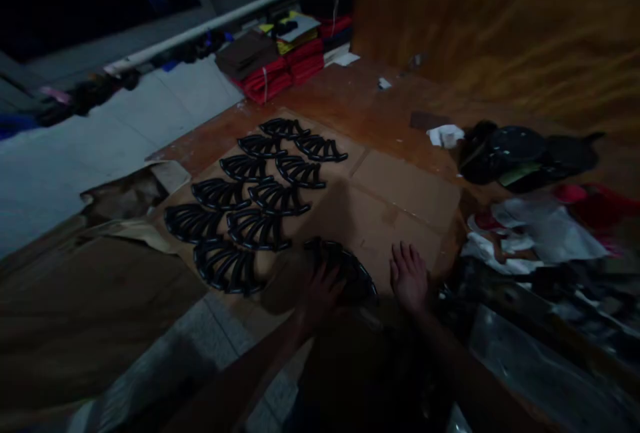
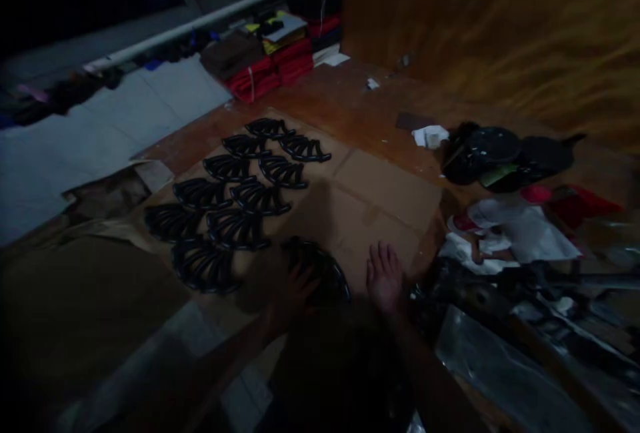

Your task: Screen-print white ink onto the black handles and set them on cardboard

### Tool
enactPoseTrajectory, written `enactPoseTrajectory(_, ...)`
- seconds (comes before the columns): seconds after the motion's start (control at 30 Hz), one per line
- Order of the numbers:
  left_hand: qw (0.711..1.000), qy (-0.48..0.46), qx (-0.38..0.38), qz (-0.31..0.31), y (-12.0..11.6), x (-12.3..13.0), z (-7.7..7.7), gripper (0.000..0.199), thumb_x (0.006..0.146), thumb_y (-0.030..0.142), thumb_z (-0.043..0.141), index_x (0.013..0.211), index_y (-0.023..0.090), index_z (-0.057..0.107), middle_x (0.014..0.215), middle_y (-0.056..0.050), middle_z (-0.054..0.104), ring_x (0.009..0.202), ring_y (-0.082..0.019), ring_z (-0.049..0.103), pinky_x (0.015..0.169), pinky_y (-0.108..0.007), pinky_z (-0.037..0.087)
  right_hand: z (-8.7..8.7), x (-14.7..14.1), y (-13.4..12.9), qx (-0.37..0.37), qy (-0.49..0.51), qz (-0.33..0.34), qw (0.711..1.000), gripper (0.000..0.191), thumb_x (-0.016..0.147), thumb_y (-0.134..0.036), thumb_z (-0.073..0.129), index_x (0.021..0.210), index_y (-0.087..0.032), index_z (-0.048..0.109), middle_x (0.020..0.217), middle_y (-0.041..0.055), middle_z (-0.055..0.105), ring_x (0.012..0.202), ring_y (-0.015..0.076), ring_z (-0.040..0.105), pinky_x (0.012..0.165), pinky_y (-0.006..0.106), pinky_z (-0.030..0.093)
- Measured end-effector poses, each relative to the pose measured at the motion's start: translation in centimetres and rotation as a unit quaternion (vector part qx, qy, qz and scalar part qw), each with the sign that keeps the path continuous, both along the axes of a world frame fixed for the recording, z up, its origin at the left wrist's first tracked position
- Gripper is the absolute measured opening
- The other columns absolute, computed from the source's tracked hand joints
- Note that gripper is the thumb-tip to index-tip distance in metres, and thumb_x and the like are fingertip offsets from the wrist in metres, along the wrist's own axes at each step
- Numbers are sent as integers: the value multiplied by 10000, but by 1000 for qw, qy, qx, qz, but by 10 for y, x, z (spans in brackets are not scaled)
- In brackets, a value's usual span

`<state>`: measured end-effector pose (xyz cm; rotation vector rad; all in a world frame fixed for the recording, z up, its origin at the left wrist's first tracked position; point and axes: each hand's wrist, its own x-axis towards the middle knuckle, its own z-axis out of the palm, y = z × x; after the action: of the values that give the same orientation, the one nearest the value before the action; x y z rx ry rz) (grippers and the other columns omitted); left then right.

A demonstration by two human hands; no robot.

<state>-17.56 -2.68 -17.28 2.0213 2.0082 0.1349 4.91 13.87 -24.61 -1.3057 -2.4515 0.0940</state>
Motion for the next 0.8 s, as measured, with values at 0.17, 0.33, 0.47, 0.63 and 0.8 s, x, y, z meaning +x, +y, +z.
enactPoseTrajectory(0.17, 992, 29, 50, -115, 143, -38, 19, 609, 841, 551, 624, 1371, 257, 565, 1551, -104, 428, 1424, -381, 342, 1114, -584, 322, -9, 4, -3, 50, 14, 0, 999, 457, 1002, -306, 382, 1427, -213, 524, 1466, 107, 520, 1421, 280, 382, 1126, 489, 355)
enactPoseTrajectory(0.33, 986, 38, 59, -154, 290, -55, 20, 615, 848, 567, 604, 1353, 215, 588, 1508, -117, 480, 1393, -351, 381, 1113, -525, 344, -18, 8, -6, 82, 19, 6, 996, 496, 991, -294, 429, 1485, -249, 441, 1459, 92, 530, 1419, 274, 390, 1118, 477, 369)
enactPoseTrajectory(0.47, 998, 32, 35, -47, 350, -65, 10, 626, 867, 586, 553, 1363, 206, 574, 1495, -132, 490, 1327, -350, 458, 1099, -529, 360, -20, 11, -8, 83, 11, 9, 996, 518, 978, -282, 448, 1496, -278, 417, 1464, 71, 526, 1397, 287, 425, 1086, 489, 409)
enactPoseTrajectory(0.63, 989, 33, 50, 134, 356, -65, -6, 640, 909, 558, 484, 1423, 177, 498, 1557, -164, 398, 1432, -413, 298, 1102, -633, 308, -18, 9, -12, 42, 17, 3, 999, 530, 959, -294, 457, 1485, -356, 430, 1461, 36, 521, 1339, 316, 494, 1012, 526, 471)
enactPoseTrajectory(0.8, 978, 61, 129, 155, 321, -45, -25, 628, 964, 467, 403, 1538, 226, 325, 1654, -131, 178, 1513, -359, 136, 1153, -641, 215, -19, 6, -12, 15, 37, -9, 999, 501, 950, -278, 467, 1443, -363, 495, 1451, 28, 531, 1340, 309, 494, 1029, 530, 467)
